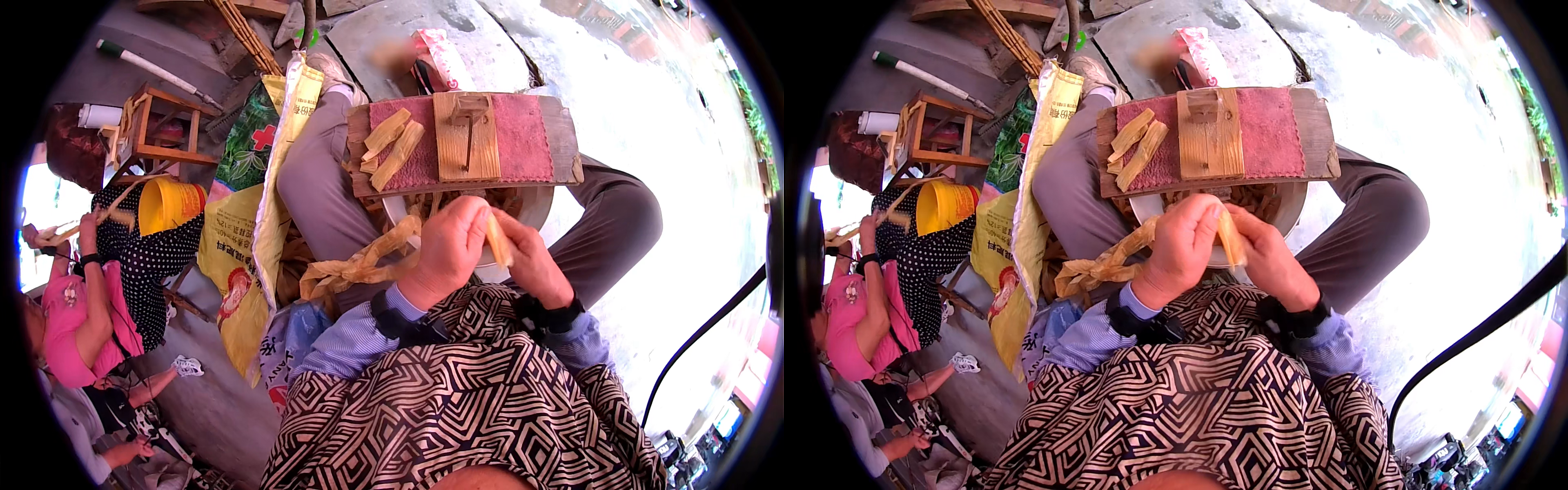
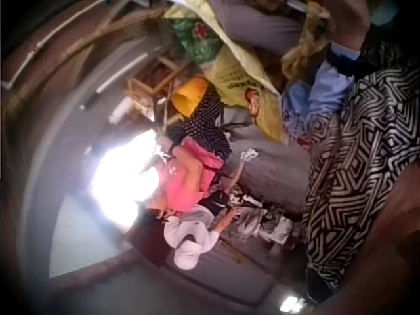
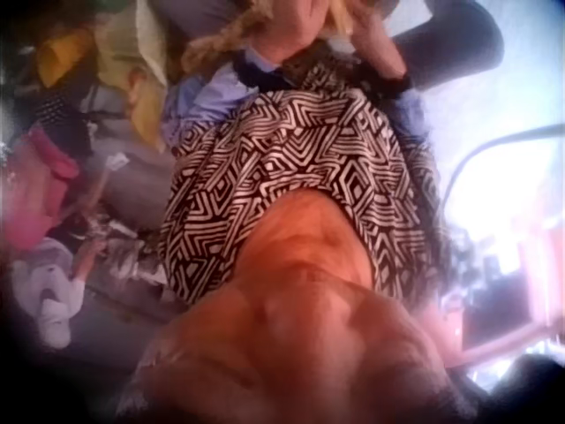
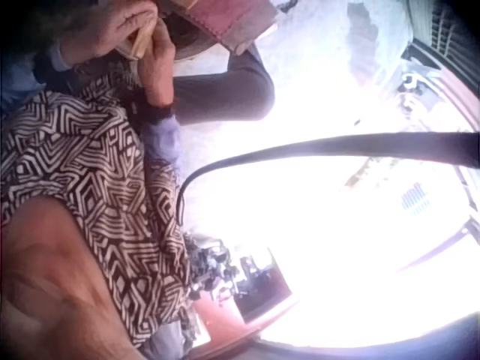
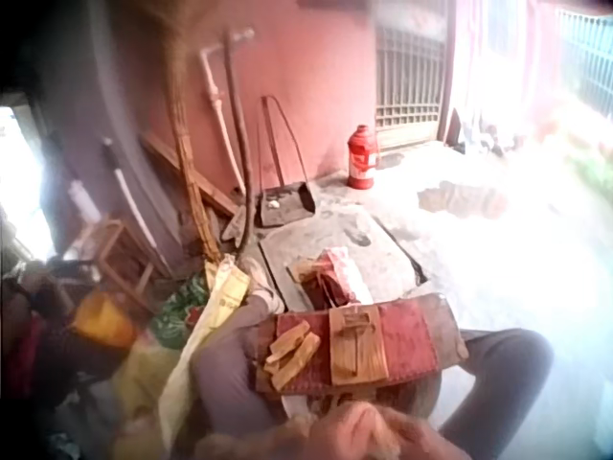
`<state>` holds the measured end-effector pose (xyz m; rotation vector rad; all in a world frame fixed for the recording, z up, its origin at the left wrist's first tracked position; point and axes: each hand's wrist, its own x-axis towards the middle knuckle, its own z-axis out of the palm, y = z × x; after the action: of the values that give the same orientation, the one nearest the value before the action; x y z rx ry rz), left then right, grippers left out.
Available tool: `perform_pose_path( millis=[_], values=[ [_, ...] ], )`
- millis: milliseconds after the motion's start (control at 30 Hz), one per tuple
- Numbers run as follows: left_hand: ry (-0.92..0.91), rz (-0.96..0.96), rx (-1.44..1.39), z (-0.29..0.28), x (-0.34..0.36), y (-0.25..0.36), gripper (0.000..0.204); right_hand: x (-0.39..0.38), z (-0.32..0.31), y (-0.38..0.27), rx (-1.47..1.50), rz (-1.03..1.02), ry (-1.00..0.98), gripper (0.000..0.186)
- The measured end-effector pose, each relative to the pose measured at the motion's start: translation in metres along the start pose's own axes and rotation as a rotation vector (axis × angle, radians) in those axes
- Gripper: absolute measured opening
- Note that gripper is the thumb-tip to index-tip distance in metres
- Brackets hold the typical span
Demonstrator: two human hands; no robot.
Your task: The person processes wood strips by using a manual shaving block to smooth them and then gathers the finished strips from a bag.
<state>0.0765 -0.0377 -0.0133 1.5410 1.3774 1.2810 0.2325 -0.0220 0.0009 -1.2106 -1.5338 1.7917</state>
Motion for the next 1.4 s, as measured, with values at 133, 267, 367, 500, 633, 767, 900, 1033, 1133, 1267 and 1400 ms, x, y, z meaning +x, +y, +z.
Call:
perform_pose_path(
  millis=[133,267,367,500,633,767,900,1033,1133,1267,1400],
  values=[
    [-0.060,0.092,0.110,-0.003,0.000,0.011,0.008,-0.006,0.000,0.020,1.156,0.217,-0.199,0.035],
    [-0.237,-0.045,0.201,-0.020,-0.001,0.010,0.027,-0.007,-0.026,0.014,0.230,0.099,-0.094,0.025],
    [-0.448,-0.225,0.224,-0.025,-0.002,0.006,0.046,-0.007,-0.039,0.006,-0.021,0.033,-0.070,0.018],
    [-0.618,-0.408,-0.028,-0.012,-0.005,-0.014,0.051,-0.011,-0.035,-0.002,-0.112,0.027,-0.115,0.021],
    [-0.488,-0.500,-0.506,0.012,-0.008,-0.026,0.053,-0.011,-0.021,0.013,-0.251,-0.153,-0.089,0.031],
    [-0.382,-0.483,-0.566,0.021,-0.007,-0.040,0.053,-0.006,-0.011,0.013,-0.278,-0.293,-0.103,0.042],
    [-0.265,-0.644,-0.759,0.032,-0.018,-0.056,0.033,-0.019,-0.021,0.001,-0.274,-0.183,0.037,0.032],
    [-0.478,-0.655,-0.340,0.018,-0.004,-0.044,0.013,-0.018,-0.045,-0.018,-0.884,-0.614,0.496,0.037],
    [-0.541,-0.380,-0.282,0.022,-0.005,-0.045,0.008,-0.005,-0.033,-0.033,-1.160,-0.705,0.290,0.040],
    [-0.589,-0.741,-0.714,0.004,-0.003,-0.014,0.010,0.011,-0.028,0.014,-0.632,-0.286,0.127,0.014],
    [-0.648,-0.135,-0.228,0.001,-0.001,-0.022,0.023,-0.001,-0.031,0.016,-0.502,-0.183,0.277,0.025]
  ],
)
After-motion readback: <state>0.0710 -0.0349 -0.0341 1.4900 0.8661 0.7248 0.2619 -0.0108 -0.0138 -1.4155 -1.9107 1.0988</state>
